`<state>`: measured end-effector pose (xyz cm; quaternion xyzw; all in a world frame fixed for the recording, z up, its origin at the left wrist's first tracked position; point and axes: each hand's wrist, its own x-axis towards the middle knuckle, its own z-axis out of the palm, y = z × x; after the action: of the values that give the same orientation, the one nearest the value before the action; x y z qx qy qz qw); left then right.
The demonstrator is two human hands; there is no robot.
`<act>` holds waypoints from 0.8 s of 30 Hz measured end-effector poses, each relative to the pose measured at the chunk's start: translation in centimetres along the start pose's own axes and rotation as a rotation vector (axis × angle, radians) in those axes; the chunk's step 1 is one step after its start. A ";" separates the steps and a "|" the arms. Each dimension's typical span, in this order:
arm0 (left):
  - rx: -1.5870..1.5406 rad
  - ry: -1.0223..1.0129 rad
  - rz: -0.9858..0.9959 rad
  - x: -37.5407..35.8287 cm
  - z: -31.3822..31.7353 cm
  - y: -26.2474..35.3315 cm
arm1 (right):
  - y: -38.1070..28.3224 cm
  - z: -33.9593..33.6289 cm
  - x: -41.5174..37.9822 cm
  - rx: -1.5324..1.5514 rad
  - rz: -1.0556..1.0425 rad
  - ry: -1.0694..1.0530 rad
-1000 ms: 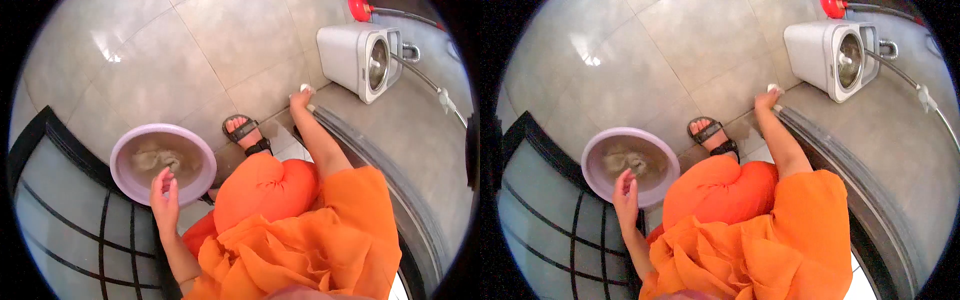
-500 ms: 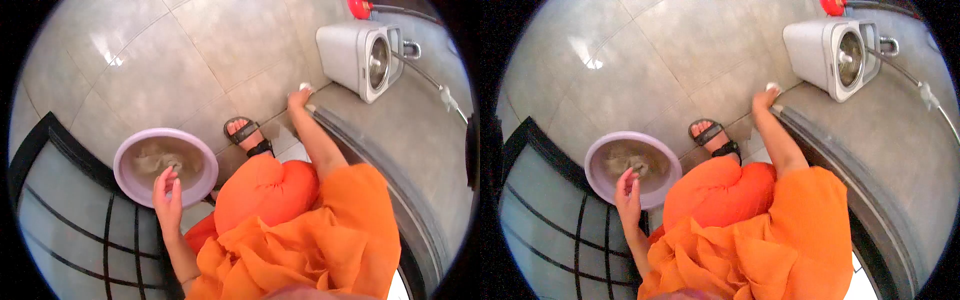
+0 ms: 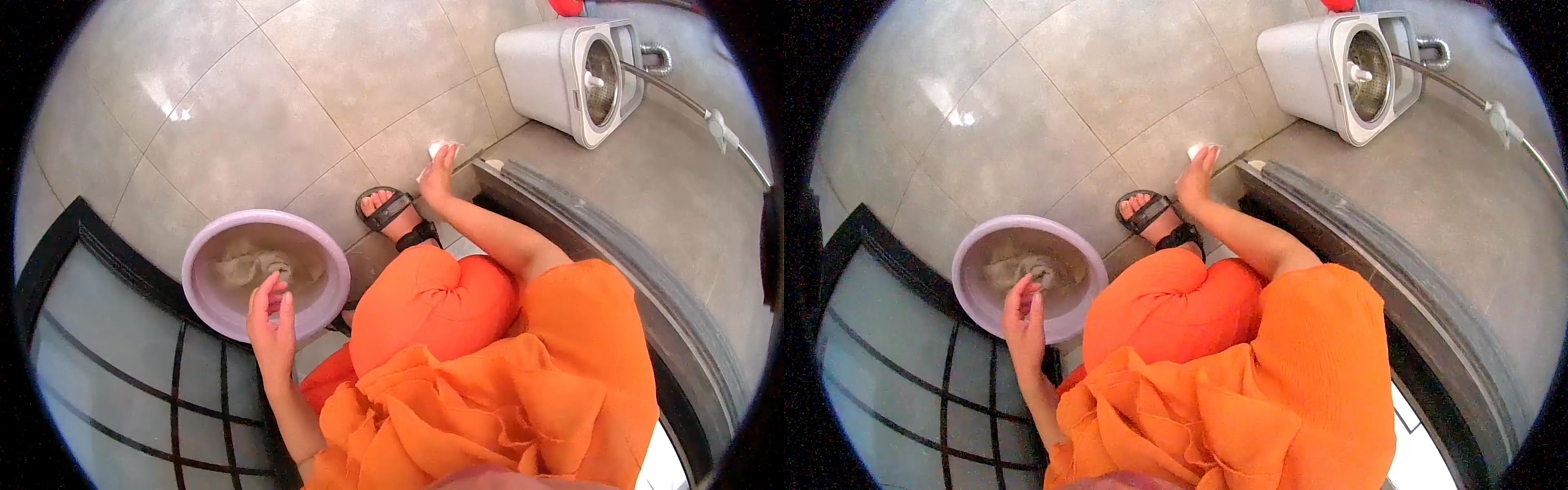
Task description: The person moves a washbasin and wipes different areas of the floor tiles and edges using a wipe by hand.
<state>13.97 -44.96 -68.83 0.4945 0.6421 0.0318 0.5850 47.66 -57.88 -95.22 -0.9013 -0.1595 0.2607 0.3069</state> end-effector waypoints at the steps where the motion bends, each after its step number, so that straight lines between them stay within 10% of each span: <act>1: 0.003 0.014 0.010 -0.1 -0.1 0.0 | 0.5 -1.1 0.9 -0.105 -0.054 -0.018; 3: 0.009 0.047 0.031 0.1 -0.3 -0.3 | 1.0 -3.4 3.9 -0.549 -0.197 -0.004; 16: 0.014 0.100 0.020 -2.2 0.1 0.0 | -2.2 -3.2 8.6 -0.228 0.168 0.235; 20: 0.065 0.087 0.020 -1.4 0.2 -0.2 | -1.6 -2.2 0.1 -0.760 -0.051 -0.140; 24: 0.061 0.079 0.034 -2.0 -0.1 1.0 | -0.3 -4.5 7.1 -0.627 -0.106 0.061</act>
<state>14.15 -45.74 -66.78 0.5213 0.6567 0.0416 0.5434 55.95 -56.55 -94.59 -0.9498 -0.2696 0.1552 0.0319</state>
